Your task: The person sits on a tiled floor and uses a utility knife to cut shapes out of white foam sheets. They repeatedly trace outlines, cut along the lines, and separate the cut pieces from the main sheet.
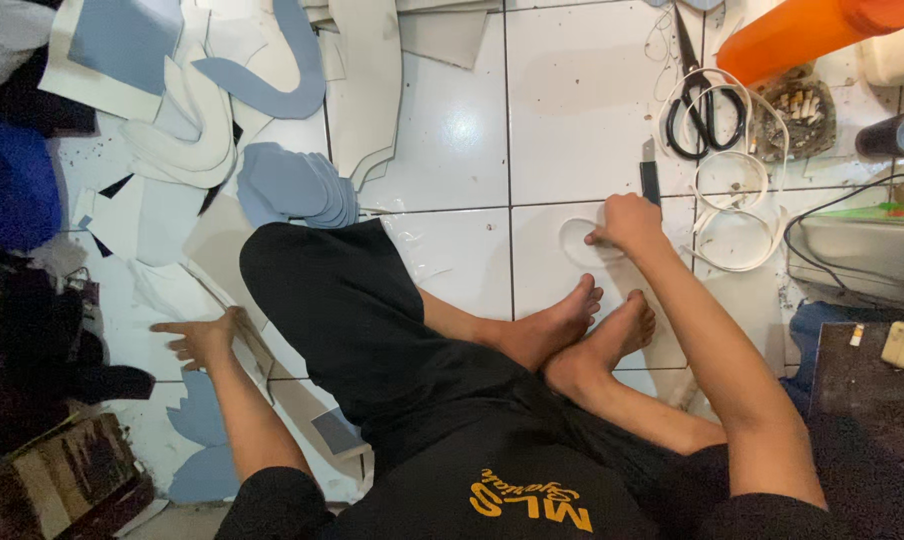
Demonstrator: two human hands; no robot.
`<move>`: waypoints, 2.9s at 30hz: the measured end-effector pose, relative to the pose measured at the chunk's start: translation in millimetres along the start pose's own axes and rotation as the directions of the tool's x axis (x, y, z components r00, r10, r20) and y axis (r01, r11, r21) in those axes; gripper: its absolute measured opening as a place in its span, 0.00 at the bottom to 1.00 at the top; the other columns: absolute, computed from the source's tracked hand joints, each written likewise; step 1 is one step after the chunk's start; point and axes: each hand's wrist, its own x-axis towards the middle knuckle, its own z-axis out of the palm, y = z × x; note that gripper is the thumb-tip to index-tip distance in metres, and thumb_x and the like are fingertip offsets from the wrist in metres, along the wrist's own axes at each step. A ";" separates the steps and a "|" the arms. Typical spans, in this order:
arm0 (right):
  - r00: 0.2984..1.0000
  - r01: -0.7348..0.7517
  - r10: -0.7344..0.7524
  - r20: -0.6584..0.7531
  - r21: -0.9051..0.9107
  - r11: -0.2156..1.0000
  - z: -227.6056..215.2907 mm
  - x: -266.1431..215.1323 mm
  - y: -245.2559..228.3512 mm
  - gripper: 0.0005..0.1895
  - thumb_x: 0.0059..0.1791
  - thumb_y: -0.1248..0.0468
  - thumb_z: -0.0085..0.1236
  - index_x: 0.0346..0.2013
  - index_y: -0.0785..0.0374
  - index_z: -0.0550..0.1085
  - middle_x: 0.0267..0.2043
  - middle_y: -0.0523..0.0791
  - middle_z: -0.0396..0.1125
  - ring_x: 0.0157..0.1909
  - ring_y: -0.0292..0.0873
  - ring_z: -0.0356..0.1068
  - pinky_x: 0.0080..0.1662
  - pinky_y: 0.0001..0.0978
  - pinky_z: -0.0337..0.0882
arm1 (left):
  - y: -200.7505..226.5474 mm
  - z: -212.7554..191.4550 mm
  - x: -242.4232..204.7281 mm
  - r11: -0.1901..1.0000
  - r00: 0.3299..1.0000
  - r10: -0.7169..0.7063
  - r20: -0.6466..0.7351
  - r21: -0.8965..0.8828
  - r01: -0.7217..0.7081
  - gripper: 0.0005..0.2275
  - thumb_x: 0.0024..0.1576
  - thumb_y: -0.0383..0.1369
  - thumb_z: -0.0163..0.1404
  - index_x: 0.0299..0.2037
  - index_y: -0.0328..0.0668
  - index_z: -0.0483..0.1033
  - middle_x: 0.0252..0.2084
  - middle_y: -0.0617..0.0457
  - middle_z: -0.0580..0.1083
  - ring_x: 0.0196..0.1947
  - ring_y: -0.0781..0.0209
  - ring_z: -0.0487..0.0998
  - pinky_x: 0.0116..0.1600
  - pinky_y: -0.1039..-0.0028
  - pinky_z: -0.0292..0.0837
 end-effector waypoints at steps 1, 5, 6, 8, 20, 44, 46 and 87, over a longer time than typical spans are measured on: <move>1.000 0.021 -0.021 -0.013 -0.010 1.000 15.9 6.6 1.8 0.26 0.33 0.47 0.69 0.32 0.64 0.78 0.34 0.57 0.72 0.44 0.60 0.73 0.43 0.52 0.72 | 13.8 -8.8 -10.9 1.000 0.999 -0.028 -0.020 0.012 0.028 0.51 0.56 0.42 0.61 0.68 0.40 0.20 0.70 0.22 0.36 0.71 0.26 0.36 0.67 0.36 0.28; 0.972 0.127 -0.121 0.201 -0.016 0.992 18.4 3.8 16.2 0.10 0.41 0.55 0.60 0.32 0.54 0.76 0.41 0.47 0.72 0.48 0.51 0.70 0.46 0.44 0.69 | 49.4 40.9 56.5 0.966 0.798 0.245 -0.551 0.072 -0.247 0.52 0.49 0.50 0.65 0.69 0.37 0.33 0.71 0.38 0.48 0.69 0.36 0.52 0.62 0.41 0.54; 0.967 0.187 -0.141 0.214 -0.214 0.959 26.7 2.5 25.5 0.10 0.43 0.60 0.50 0.37 0.53 0.77 0.41 0.46 0.73 0.47 0.50 0.72 0.44 0.43 0.71 | 79.4 38.0 44.8 0.882 0.693 0.358 -0.626 -0.018 -0.471 0.45 0.51 0.38 0.66 0.67 0.37 0.40 0.70 0.39 0.51 0.69 0.38 0.54 0.67 0.48 0.51; 0.965 0.228 -0.149 0.218 -0.404 0.886 42.2 0.5 53.9 0.16 0.46 0.64 0.41 0.41 0.52 0.77 0.42 0.46 0.73 0.46 0.50 0.74 0.43 0.42 0.74 | 151.8 47.3 17.8 0.728 0.560 0.434 -0.706 -0.092 -0.680 0.39 0.53 0.27 0.67 0.66 0.36 0.46 0.68 0.40 0.54 0.69 0.40 0.56 0.72 0.55 0.47; 0.949 -0.100 0.084 -0.305 -0.039 0.994 0.3 9.9 65.3 0.37 0.51 0.34 0.40 0.45 0.69 0.66 0.44 0.56 0.66 0.43 0.61 0.70 0.38 0.54 0.69 | 373.0 187.1 -93.3 0.634 0.621 0.772 -0.132 0.094 -0.768 0.33 0.42 0.54 0.65 0.43 0.37 0.63 0.46 0.46 0.63 0.46 0.45 0.65 0.45 0.60 0.67; 0.892 0.391 0.192 -0.408 0.912 0.121 -35.6 85.1 7.0 0.09 0.55 0.62 0.46 0.40 0.65 0.62 0.26 0.52 0.70 0.20 0.42 0.71 0.22 0.29 0.74 | 301.7 272.0 -327.7 0.573 0.360 0.817 0.450 -0.572 -0.587 0.15 0.48 0.39 0.54 0.37 0.34 0.76 0.33 0.41 0.76 0.40 0.39 0.78 0.42 0.56 0.75; 0.967 0.206 0.220 -0.130 0.908 -0.366 -56.4 91.7 -9.5 0.06 0.50 0.62 0.49 0.33 0.61 0.65 0.34 0.48 0.71 0.35 0.41 0.72 0.37 0.26 0.74 | 290.1 260.2 -315.3 0.604 0.348 0.793 0.499 -0.576 -0.550 0.13 0.48 0.43 0.47 0.31 0.43 0.71 0.33 0.52 0.75 0.36 0.57 0.74 0.43 0.68 0.65; 0.700 0.336 0.352 -0.621 0.722 0.605 -81.2 121.5 -113.9 0.07 0.45 0.62 0.51 0.24 0.61 0.71 0.22 0.43 0.71 0.26 0.46 0.70 0.34 0.37 0.68 | 392.4 216.2 -254.1 -0.122 -0.094 0.987 -0.128 -0.239 -0.963 0.16 0.55 0.43 0.56 0.53 0.59 0.71 0.65 0.51 0.57 0.68 0.46 0.52 0.67 0.53 0.45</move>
